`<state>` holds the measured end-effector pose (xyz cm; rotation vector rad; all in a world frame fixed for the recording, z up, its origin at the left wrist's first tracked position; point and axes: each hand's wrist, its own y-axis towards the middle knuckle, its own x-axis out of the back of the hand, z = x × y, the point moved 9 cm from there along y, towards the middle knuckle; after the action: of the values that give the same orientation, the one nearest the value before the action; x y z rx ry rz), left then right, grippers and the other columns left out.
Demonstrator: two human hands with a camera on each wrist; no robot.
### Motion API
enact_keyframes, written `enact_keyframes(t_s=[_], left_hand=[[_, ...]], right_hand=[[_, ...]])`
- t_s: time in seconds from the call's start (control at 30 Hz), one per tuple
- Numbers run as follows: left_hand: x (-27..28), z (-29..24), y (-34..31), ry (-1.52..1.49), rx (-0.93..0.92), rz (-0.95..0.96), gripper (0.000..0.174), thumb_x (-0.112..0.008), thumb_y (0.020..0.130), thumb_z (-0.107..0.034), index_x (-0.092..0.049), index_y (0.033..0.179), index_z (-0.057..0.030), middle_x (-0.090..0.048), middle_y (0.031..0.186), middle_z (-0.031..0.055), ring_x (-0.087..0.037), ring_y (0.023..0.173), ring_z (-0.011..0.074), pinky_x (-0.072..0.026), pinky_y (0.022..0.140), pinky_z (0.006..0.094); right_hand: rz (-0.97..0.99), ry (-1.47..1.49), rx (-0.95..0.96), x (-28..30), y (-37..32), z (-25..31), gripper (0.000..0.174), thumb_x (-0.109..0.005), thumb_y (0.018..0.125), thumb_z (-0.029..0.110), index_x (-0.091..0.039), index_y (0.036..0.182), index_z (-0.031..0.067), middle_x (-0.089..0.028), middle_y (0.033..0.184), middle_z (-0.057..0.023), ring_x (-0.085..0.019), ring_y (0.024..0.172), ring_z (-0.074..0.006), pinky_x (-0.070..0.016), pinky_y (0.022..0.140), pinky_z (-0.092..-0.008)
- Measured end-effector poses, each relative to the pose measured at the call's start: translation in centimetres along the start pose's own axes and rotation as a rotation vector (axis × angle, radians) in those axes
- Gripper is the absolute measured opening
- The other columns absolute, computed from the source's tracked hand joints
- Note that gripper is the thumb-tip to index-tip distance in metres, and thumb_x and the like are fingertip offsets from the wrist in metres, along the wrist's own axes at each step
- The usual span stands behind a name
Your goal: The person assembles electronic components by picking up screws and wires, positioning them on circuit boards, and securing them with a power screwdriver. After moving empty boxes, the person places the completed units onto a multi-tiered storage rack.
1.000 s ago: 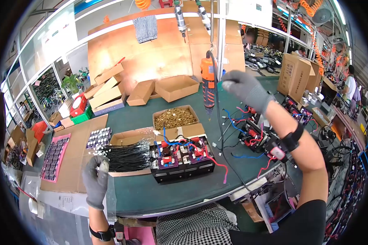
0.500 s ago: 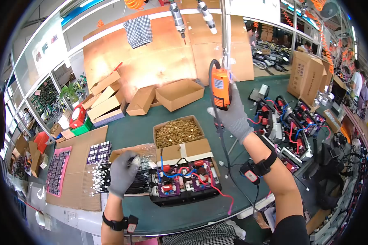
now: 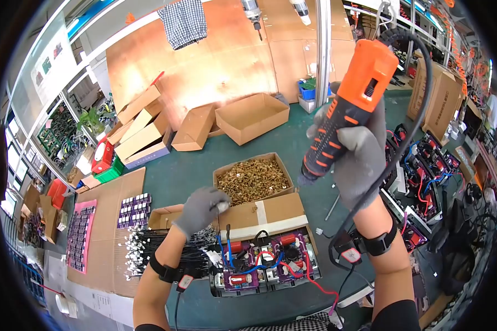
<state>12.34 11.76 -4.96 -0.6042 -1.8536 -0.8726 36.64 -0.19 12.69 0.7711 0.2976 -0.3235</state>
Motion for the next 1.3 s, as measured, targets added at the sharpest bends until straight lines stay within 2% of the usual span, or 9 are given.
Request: enact_keyframes(t_s=[0.07, 0.17, 0.23, 0.37, 0.57, 0.67, 0.83, 1.2, 1.3], left_hand=[[-0.6, -0.9, -0.5, 0.106, -0.064, 0.062, 0.013, -0.068, 0.082, -0.023, -0.069, 0.093, -0.0155, -0.065, 0.09, 0.0045, -0.058, 0.091, 0.0264, -0.0453, 0.086, 0.0389], [-0.5, -1.4, -0.6, 0.106, -0.074, 0.07, 0.014, -0.069, 0.08, -0.022, -0.069, 0.093, -0.0162, -0.065, 0.091, 0.0036, -0.058, 0.093, 0.0262, -0.0445, 0.088, 0.0394], [0.4, -1.5, -0.8, 0.06, -0.08, 0.047, 0.013, -0.068, 0.08, -0.019, -0.07, 0.093, -0.0156, -0.065, 0.09, 0.0041, -0.059, 0.093, 0.0266, -0.0448, 0.087, 0.0397], [3.5, 1.5, -2.6, 0.044, 0.034, -0.068, 0.013, -0.07, 0.078, -0.014, -0.069, 0.09, -0.0132, -0.066, 0.088, 0.0061, -0.06, 0.09, 0.0277, -0.0462, 0.083, 0.0398], [5.7, 3.5, -8.8, -0.012, 0.225, 0.01, 0.011, -0.073, 0.074, -0.012, -0.069, 0.084, -0.0103, -0.065, 0.081, 0.0079, -0.062, 0.087, 0.0278, -0.0475, 0.078, 0.0381], [5.5, 3.0, -11.5, 0.007, 0.262, 0.055, 0.011, -0.074, 0.074, -0.013, -0.07, 0.084, -0.0113, -0.065, 0.081, 0.0073, -0.062, 0.085, 0.0282, -0.047, 0.08, 0.0405], [3.5, 2.4, -13.4, 0.12, 0.283, 0.077, 0.014, -0.075, 0.073, -0.016, -0.071, 0.086, -0.016, -0.065, 0.088, 0.0015, -0.058, 0.097, 0.0243, -0.036, 0.106, 0.0425], [6.9, 1.2, -13.6, 0.316, 0.195, 0.007, 0.012, -0.073, 0.075, -0.017, -0.072, 0.087, -0.0168, -0.066, 0.083, 0.0011, -0.061, 0.09, 0.0219, -0.0348, 0.107, 0.0446], [8.7, 1.4, -13.7, 0.339, 0.21, -0.089, 0.014, -0.074, 0.074, -0.017, -0.072, 0.087, -0.0161, -0.066, 0.081, 0.0017, -0.061, 0.088, 0.0222, -0.0361, 0.106, 0.0444]], right_hand=[[0.046, 0.002, -0.078, -0.1, -0.9, -0.6, 0.053, -0.055, 0.08, 0.026, -0.045, 0.127, 0.0028, -0.055, 0.083, -0.011, -0.061, 0.074, -0.0212, -0.0533, 0.066, -0.0338], [0.06, -0.252, -0.117, -1.6, -2.3, -0.3, 0.062, -0.063, 0.082, 0.027, -0.04, 0.132, -0.0002, -0.055, 0.098, -0.011, -0.06, 0.07, -0.0187, -0.0542, 0.057, -0.0324], [0.09, -0.177, -0.097, -2.2, -2.6, 0.4, 0.068, -0.067, 0.08, 0.024, -0.037, 0.135, -0.0007, -0.053, 0.105, -0.0109, -0.06, 0.07, -0.0187, -0.0554, 0.055, -0.0329], [0.142, 0.099, 0.015, -2.7, -2.8, 2.8, 0.075, -0.069, 0.078, 0.024, -0.033, 0.138, -0.0016, -0.053, 0.11, -0.0141, -0.062, 0.071, -0.0212, -0.0572, 0.055, -0.0352], [0.219, 0.023, 0.101, -1.7, -3.6, 3.9, 0.074, -0.066, 0.083, 0.029, -0.031, 0.137, -0.0065, -0.053, 0.113, -0.0206, -0.062, 0.071, -0.0218, -0.0569, 0.055, -0.0328], [0.185, -0.055, 0.165, -0.7, -3.5, 4.8, 0.072, -0.061, 0.084, 0.031, -0.032, 0.137, -0.0077, -0.051, 0.116, -0.0192, -0.056, 0.071, -0.0188, -0.0527, 0.056, -0.0314], [0.167, -0.023, 0.159, 0.4, -3.7, 5.4, 0.071, -0.06, 0.084, 0.031, -0.031, 0.137, -0.0065, -0.048, 0.12, -0.0163, -0.052, 0.072, -0.0175, -0.0482, 0.058, -0.03], [0.177, -0.016, 0.187, -0.3, -4.4, 6.7, 0.071, -0.059, 0.085, 0.032, -0.03, 0.138, -0.0067, -0.048, 0.12, -0.0166, -0.053, 0.074, -0.0182, -0.0492, 0.059, -0.0302], [0.18, -0.018, 0.179, -0.2, -4.6, 7.0, 0.072, -0.059, 0.085, 0.033, -0.031, 0.138, -0.0062, -0.048, 0.12, -0.0162, -0.053, 0.074, -0.0176, -0.049, 0.06, -0.03]])
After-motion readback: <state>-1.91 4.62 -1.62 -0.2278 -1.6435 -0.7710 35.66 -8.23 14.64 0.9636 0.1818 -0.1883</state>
